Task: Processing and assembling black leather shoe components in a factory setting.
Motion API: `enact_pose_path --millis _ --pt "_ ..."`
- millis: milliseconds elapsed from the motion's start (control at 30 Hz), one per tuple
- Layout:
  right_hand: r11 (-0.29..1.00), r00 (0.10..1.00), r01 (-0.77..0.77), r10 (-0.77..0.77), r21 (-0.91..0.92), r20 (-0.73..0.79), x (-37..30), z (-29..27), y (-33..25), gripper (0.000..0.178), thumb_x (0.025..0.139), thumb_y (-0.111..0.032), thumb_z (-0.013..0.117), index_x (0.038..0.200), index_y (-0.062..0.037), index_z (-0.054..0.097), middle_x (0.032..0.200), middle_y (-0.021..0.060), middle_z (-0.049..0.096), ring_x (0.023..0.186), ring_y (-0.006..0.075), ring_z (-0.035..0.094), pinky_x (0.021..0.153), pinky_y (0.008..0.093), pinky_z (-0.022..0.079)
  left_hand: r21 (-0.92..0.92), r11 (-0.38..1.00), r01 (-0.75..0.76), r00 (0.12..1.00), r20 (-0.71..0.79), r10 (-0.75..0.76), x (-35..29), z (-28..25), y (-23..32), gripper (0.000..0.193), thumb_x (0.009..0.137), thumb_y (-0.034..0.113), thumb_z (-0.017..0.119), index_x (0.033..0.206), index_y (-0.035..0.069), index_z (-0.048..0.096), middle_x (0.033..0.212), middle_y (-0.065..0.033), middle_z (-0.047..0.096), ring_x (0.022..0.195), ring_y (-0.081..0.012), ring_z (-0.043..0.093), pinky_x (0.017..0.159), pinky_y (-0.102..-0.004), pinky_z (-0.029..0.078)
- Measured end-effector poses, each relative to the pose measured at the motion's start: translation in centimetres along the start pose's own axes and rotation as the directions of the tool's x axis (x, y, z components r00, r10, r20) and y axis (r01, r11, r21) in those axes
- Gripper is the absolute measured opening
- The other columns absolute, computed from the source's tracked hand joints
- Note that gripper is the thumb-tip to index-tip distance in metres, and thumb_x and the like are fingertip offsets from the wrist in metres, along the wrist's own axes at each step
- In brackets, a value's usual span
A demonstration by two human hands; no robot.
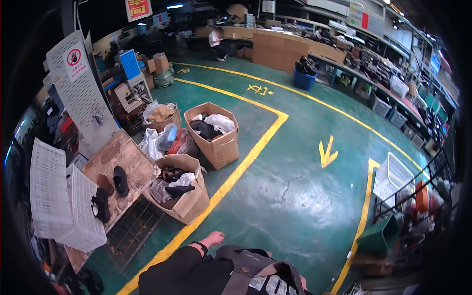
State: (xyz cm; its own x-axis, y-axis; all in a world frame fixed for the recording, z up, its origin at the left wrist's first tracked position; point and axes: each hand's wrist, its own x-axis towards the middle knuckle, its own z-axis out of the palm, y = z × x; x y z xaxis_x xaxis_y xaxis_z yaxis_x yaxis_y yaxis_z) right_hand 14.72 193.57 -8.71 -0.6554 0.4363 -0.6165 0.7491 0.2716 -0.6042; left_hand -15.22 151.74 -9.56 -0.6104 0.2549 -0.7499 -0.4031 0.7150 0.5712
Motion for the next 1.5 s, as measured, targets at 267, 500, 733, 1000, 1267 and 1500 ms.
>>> enact_pose_path --millis 267,500,733,1000,1267,1500 --pt "0.973 0.977 0.208 -0.201 -0.1 0.078 11.4 -8.9 8.4 0.043 0.074 -0.036 0.062 0.103 -0.0042 0.06 0.107 0.0183 0.059 0.104 0.0349 0.051 0.088 0.0455 0.041 0.043 0.991 -0.128 0.991 0.039 0.127 3.5 4.5 8.4 0.034 0.084 0.024 0.049 0.114 0.012 0.059 0.093 -0.0047 0.065 0.072 -0.0139 0.062 0.058 -0.0275 0.05" --pt "0.89 0.987 -0.159 0.137 0.428 0.082 23.2 -11.5 1.8 0.025 0.081 -0.018 0.059 0.1 -0.0028 0.064 0.089 0.0107 0.066 0.079 0.0181 0.062 0.072 0.0309 0.048 0.299 0.953 -0.046 0.996 0.09 0.02 7.5 5.3 9.8 0.034 0.085 0.021 0.048 0.116 0.01 0.056 0.091 -0.0038 0.065 0.071 -0.0144 0.063 0.064 -0.0293 0.051" --pt "0.986 0.987 0.135 -0.142 0.097 0.073 31.9 -16.0 -4.8 0.027 0.083 -0.021 0.056 0.106 -0.009 0.063 0.094 0.0095 0.066 0.081 0.0197 0.062 0.073 0.0339 0.049 0.021 0.99 0.137 0.99 0.015 -0.137 13.8 5.9 14.9 0.029 0.08 0.02 0.051 0.104 0.012 0.063 0.077 -0.0046 0.064 0.062 -0.0157 0.059 0.055 -0.0309 0.049" --pt "0.993 0.974 0.1 -0.111 0.065 0.197 42.9 -21.3 -16.7 0.034 0.083 -0.022 0.058 0.113 -0.0055 0.058 0.099 0.0116 0.063 0.085 0.0221 0.062 0.069 0.0348 0.051 -0.177 0.983 0.051 0.999 0.024 -0.047 22.6 3.5 26.3 0.033 0.084 0.022 0.05 0.115 0.014 0.058 0.09 -0.0034 0.064 0.065 -0.0131 0.06 0.055 -0.0286 0.049" --pt "0.97 0.939 0.021 -0.102 0.241 0.327 50.8 -24.3 -27.1 0.034 0.085 -0.02 0.056 0.115 -0.0044 0.056 0.095 0.0085 0.063 0.075 0.0171 0.061 0.056 0.0279 0.051 -0.154 0.981 0.12 0.988 -0.081 -0.133 32.0 0.1 34.4 0.034 0.084 0.022 0.047 0.115 0.013 0.058 0.09 -0.0021 0.065 0.064 -0.0122 0.06 0.054 -0.0273 0.049" --pt "0.935 0.89 0.355 -0.34 0.004 0.304 63.0 -32.6 -26.3 0.043 0.085 -0.025 0.056 0.122 -0.0067 0.048 0.097 0.0086 0.062 0.081 0.0186 0.059 0.065 0.0344 0.049 -0.155 0.971 0.182 0.979 -0.062 -0.194 38.9 -0.2 42.0 0.034 0.083 0.021 0.048 0.114 0.013 0.058 0.09 -0.0022 0.065 0.066 -0.0131 0.061 0.057 -0.0292 0.05"
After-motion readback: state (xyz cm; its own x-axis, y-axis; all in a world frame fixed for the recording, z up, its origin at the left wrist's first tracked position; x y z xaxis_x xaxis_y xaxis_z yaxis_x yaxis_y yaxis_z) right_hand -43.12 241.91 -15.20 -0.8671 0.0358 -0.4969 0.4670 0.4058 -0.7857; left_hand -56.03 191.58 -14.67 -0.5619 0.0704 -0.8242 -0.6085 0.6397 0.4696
